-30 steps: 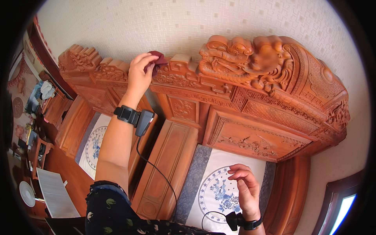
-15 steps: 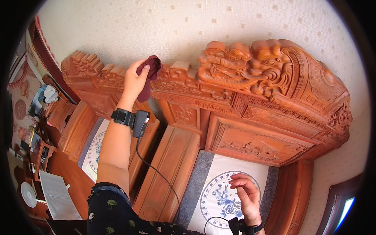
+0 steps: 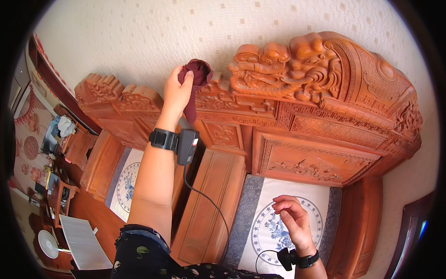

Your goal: The person wipes the top and side edges of a wooden bed frame with a cloth.

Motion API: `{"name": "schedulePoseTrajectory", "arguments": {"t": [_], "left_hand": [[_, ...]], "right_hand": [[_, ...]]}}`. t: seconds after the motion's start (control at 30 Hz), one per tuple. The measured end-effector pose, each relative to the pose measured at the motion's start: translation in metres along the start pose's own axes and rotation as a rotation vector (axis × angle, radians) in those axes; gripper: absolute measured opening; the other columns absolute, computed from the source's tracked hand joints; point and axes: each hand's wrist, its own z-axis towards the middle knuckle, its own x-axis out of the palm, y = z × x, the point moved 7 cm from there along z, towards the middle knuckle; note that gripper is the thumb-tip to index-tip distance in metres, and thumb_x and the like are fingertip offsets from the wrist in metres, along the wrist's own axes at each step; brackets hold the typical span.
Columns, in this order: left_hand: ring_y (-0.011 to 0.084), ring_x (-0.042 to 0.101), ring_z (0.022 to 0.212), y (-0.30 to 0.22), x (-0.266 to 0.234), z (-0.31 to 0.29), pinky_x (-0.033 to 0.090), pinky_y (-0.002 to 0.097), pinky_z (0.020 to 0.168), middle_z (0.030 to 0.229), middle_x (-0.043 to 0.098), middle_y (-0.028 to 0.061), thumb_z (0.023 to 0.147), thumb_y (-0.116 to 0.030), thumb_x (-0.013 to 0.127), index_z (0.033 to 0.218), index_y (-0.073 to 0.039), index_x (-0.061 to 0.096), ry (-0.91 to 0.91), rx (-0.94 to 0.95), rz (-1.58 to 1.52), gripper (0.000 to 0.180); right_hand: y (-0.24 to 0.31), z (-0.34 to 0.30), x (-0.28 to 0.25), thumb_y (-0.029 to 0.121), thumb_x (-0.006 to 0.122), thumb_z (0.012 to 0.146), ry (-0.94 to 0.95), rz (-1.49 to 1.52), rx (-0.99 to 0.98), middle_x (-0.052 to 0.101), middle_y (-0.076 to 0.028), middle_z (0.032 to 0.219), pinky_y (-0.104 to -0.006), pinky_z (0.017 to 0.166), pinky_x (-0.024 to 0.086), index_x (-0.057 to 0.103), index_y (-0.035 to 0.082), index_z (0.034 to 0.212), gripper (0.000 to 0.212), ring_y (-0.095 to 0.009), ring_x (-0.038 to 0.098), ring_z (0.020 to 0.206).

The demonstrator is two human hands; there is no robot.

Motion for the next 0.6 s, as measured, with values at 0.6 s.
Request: {"name": "schedulePoseTrajectory", "arguments": {"t": [0.6], "left_hand": [[0.0244, 0.059, 0.086, -0.07, 0.032, -0.022, 0.046, 0.0307, 0.074, 0.094, 0.061, 0.0094, 0.078, -0.009, 0.061, 0.097, -0.008, 0.06, 0.058, 0.345, 0.183, 0.019]], "right_hand": [[0.006, -0.029, -0.027, 0.004, 0.049, 0.084, -0.095, -0.032, -0.033, 0.05, -0.008, 0.108, -0.0264, 0.082, 0.04, 0.057, 0.002, 0.09, 0.011, -0.014, 0.05, 0.094]]}}
